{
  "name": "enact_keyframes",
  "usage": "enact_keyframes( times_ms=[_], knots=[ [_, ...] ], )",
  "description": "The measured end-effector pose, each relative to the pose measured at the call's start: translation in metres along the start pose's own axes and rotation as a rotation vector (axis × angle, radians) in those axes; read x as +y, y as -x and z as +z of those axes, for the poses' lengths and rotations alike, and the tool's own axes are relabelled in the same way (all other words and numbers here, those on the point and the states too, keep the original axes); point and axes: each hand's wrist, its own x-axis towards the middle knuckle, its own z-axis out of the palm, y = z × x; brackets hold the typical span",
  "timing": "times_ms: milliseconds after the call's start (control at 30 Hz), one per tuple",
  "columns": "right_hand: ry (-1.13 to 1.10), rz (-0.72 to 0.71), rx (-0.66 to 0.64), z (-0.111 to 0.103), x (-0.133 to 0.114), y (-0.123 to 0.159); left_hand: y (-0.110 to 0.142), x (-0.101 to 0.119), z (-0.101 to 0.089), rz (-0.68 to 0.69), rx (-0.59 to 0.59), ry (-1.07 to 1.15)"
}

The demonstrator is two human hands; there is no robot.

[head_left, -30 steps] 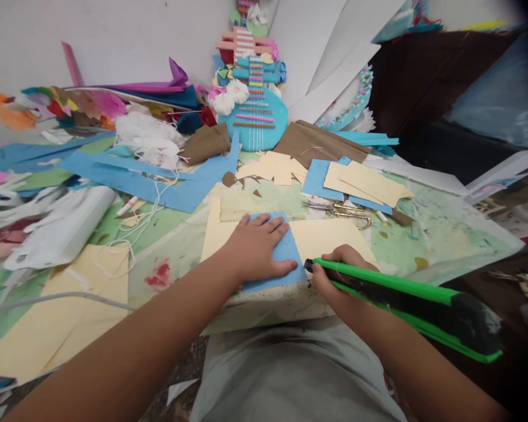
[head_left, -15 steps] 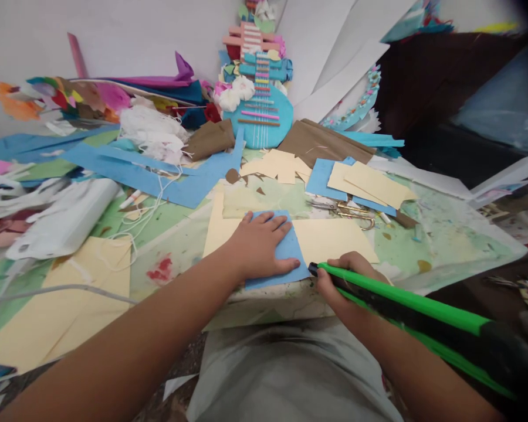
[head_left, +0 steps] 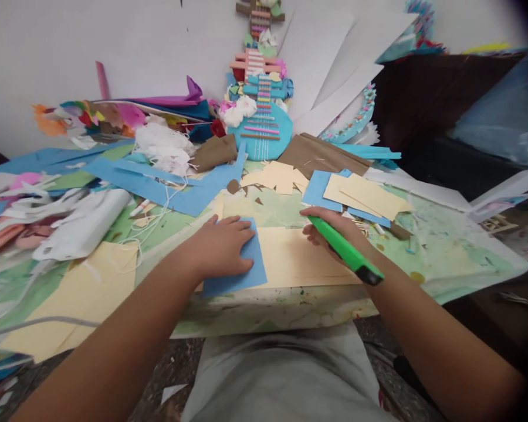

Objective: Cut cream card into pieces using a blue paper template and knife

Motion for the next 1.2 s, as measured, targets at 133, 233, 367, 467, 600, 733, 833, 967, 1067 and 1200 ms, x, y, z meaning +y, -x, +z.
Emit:
enact_keyframes(
  times_ms=[133, 233, 367, 467, 600, 733, 833, 967, 1067, 1200],
  knots=[
    [0.213, -0.110, -0.079, -0.002, 0.017, -0.021, -0.014, 0.017, 0.003, 0.133, 0.123, 0.032],
    [0.564, -0.250, -0.114, -0.004, 0.024, -0.025, -0.026, 0.027, 0.016, 0.145, 0.210, 0.040],
    [0.660, -0.288, -0.147, -0.006, 0.024, -0.027, -0.032, 0.029, 0.026, 0.118, 0.242, 0.021],
    [0.665, -0.309, -0.207, -0.007, 0.019, -0.031, -0.032, 0.029, 0.024, 0.128, 0.248, -0.001],
    [0.653, -0.280, -0.248, -0.007, 0.015, -0.037, -0.030, 0.032, 0.021, 0.110, 0.251, -0.023],
    [0.593, -0.231, -0.226, -0.003, 0.018, -0.039, -0.028, 0.036, 0.021, 0.092, 0.240, -0.067],
    [0.516, -0.229, -0.223, -0.003, 0.021, -0.038, -0.027, 0.037, 0.019, 0.091, 0.227, -0.082],
    [0.483, -0.199, -0.313, -0.009, 0.018, -0.037, -0.027, 0.036, 0.017, 0.100, 0.205, -0.062],
    [0.572, -0.181, -0.371, -0.014, 0.010, -0.037, -0.027, 0.034, 0.018, 0.101, 0.200, -0.039],
    [0.680, -0.199, -0.477, -0.015, -0.003, -0.039, -0.027, 0.033, 0.019, 0.112, 0.205, -0.011]
  ],
)
